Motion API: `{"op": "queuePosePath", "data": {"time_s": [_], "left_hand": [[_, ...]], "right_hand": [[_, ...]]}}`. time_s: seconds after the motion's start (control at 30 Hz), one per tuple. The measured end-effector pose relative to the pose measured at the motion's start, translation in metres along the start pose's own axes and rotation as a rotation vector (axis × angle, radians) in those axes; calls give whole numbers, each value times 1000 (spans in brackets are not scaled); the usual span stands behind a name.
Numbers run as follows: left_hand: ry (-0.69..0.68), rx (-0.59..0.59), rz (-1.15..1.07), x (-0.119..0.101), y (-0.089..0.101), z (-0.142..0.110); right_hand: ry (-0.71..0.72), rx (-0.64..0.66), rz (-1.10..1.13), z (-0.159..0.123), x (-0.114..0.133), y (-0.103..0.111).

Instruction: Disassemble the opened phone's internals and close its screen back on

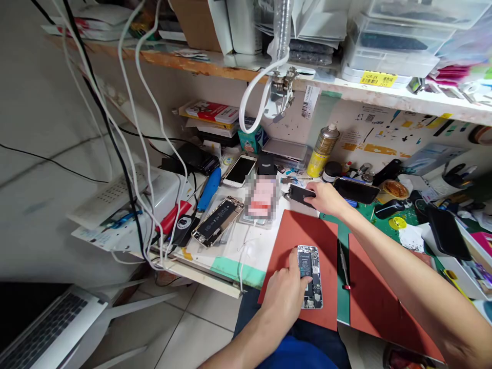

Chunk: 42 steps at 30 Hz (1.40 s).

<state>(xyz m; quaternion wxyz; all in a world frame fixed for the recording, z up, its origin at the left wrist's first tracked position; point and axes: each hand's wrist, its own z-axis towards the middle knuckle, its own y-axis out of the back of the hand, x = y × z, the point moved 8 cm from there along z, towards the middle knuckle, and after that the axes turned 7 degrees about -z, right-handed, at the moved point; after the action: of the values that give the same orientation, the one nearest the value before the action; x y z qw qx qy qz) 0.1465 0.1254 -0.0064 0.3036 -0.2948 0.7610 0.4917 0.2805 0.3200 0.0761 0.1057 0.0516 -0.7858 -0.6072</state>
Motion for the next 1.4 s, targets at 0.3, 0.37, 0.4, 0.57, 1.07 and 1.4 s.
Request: {"op": "queuePosePath", "data": {"time_s": [0.3, 0.37, 0.4, 0.57, 1.07, 1.4], "left_hand": [[-331, -156, -18, -17, 65, -13], [-496, 39, -50, -36, 53, -17], [-545, 141, -71, -42, 43, -17], [-456, 160, -167, -28, 21, -2], [-546, 5, -414, 18, 17, 4], [-662, -26, -474, 27, 18, 1]], "right_hand": [[448, 209, 254, -144, 14, 10], [487, 293, 178, -161, 25, 0], [492, 311, 148, -164, 31, -3], [450, 48, 268, -124, 48, 20], [415, -53, -128, 71, 123, -11], [575, -32, 177, -39, 117, -21]]}}
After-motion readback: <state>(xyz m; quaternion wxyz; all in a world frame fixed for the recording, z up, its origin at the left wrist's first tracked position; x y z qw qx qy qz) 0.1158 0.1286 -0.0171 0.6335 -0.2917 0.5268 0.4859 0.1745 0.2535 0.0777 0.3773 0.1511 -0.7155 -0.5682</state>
